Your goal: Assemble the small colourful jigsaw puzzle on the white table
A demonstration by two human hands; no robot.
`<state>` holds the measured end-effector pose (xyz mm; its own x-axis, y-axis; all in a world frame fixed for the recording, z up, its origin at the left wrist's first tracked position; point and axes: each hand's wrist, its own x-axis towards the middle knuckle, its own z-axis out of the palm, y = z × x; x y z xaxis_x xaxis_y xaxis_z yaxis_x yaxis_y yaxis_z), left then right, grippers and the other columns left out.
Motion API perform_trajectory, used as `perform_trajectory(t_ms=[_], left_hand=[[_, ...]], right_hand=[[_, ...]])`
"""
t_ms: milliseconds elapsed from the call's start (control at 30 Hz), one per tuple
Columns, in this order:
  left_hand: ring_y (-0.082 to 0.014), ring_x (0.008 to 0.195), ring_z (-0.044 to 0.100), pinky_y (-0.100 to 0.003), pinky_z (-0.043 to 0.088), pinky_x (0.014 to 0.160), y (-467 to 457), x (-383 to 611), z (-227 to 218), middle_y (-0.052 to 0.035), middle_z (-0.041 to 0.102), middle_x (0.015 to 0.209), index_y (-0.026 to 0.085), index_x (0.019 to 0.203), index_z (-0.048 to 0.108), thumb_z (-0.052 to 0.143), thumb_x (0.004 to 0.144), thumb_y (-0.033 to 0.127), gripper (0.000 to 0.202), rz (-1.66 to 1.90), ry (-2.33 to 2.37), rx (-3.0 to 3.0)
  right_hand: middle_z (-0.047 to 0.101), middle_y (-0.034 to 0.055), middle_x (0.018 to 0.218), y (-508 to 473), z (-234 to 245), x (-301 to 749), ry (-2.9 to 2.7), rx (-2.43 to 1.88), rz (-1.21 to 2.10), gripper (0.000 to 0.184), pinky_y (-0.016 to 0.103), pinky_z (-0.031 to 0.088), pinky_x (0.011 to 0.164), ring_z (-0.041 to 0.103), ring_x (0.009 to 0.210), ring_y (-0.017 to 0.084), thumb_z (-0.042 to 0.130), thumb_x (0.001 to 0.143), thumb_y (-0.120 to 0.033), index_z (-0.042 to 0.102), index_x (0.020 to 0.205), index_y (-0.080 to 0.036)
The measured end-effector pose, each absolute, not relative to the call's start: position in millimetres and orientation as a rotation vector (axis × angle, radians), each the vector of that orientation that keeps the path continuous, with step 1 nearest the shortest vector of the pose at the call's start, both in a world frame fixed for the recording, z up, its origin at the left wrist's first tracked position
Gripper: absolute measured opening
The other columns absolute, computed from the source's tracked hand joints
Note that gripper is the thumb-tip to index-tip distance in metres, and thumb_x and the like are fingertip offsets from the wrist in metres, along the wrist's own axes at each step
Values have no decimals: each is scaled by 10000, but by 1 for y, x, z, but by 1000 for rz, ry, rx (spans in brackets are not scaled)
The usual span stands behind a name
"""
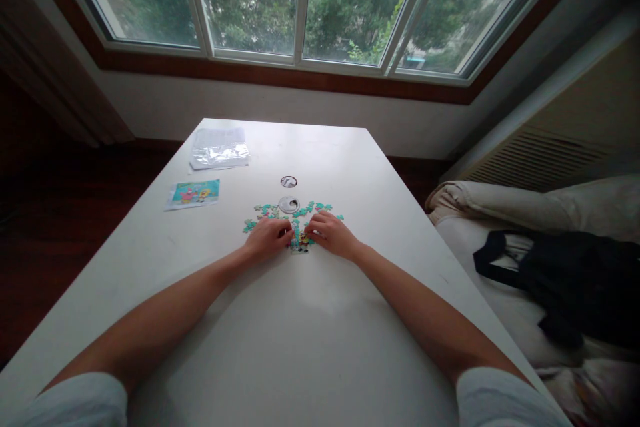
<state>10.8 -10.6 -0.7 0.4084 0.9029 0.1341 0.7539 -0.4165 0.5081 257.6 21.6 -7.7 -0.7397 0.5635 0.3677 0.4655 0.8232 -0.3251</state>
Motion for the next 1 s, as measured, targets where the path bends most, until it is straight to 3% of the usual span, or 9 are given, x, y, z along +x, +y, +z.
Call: perform_trajectory(t_ms=[233,733,1000], left_hand=[[-147,673,556,-281,367,732,-12,13,-1,18,648,705,223,934,697,551,967,384,220,656,1286,2315],[-161,781,585,-332,365,915,-13,12,0,-7,649,737,198,748,666,482,1024,424,401,648,1254,2439],[-167,781,599,-352,377,942,-13,12,-1,-8,686,776,225,862,720,587,962,345,206,697,1270,2414]], right_hand=[[666,55,851,21,-11,257,-2462,-717,307,158,379,450,860,565,856,218,592,1012,-303,671,905,-218],[659,60,843,16,-6,251,-2371,-661,397,215,346,454,781,576,825,205,551,1038,-338,667,913,-207],[665,67,872,16,-9,250,-2384,-647,444,215,342,467,785,586,845,206,527,1047,-333,677,954,-209]])
